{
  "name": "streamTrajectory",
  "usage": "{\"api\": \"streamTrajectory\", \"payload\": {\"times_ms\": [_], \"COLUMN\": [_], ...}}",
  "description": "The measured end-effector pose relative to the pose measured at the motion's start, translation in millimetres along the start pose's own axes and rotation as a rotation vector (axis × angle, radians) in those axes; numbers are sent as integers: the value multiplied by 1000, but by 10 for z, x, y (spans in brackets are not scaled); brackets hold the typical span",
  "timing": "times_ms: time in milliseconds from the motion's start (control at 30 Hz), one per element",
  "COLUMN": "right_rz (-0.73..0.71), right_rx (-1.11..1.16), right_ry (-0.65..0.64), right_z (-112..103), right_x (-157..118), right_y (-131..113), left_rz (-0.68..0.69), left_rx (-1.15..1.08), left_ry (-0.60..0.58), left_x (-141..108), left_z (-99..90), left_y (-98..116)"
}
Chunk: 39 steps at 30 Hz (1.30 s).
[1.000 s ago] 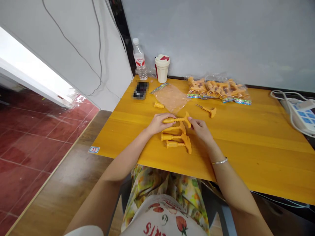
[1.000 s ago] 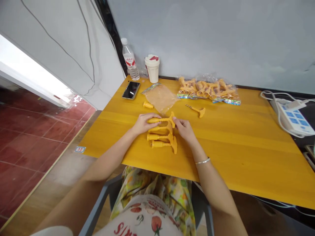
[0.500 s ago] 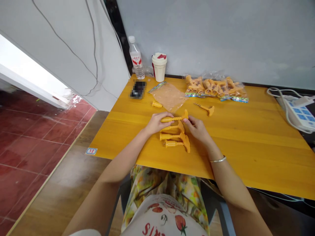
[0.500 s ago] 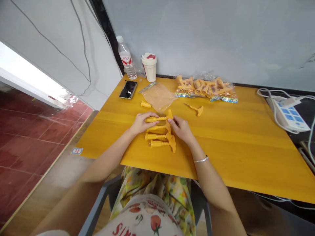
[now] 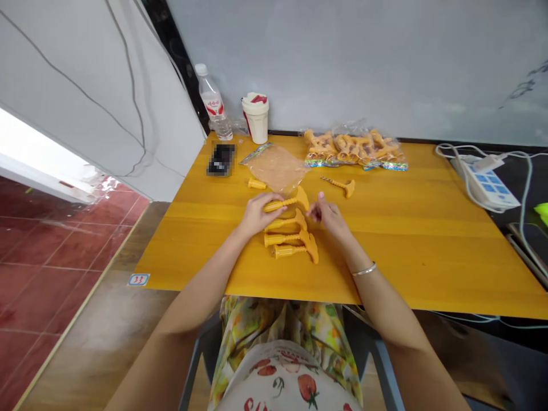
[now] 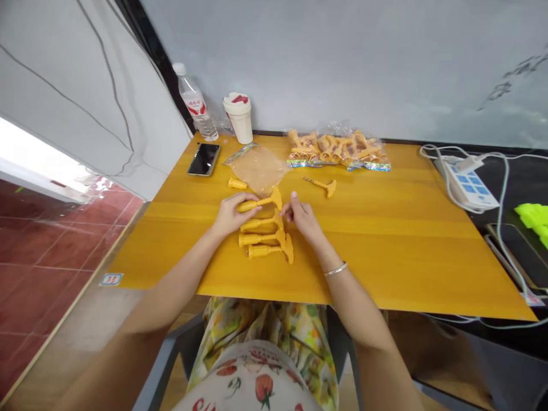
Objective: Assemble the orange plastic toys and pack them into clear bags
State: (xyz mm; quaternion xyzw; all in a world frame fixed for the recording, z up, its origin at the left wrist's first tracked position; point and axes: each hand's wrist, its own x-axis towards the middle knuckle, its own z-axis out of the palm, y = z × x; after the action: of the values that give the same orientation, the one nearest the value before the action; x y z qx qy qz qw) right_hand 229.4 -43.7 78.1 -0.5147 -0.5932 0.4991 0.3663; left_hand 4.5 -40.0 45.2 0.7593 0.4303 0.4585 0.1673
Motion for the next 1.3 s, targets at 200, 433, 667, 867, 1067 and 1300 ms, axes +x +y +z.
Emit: {"api": "streamTrajectory", "payload": {"times_ms": [200, 433, 667, 867, 1067, 1300], "right_rz": [-53, -78, -165, -148, -178, -178], "right_rx": [81, 74, -7, -31, -92, -115], "right_ry": [152, 160, 251, 281, 246, 242], "right_z": [-161, -157, -322, -379, -361, -378], "right_x": [173, 242, 352, 399, 388, 399], "right_y": [194, 326, 464, 513, 527, 573], "left_rz": [-177, -217, -200, -247, -303, -249], "left_rx": [13, -20, 280, 432, 448, 440], "left_ry": [-110, -198, 101, 27, -74, -89], "left_x": [49, 77, 94, 67, 88, 59], "left_z": [4, -56, -178, -134, -71, -67], "left_y": [-202, -180, -413, -428, -498, -514]}}
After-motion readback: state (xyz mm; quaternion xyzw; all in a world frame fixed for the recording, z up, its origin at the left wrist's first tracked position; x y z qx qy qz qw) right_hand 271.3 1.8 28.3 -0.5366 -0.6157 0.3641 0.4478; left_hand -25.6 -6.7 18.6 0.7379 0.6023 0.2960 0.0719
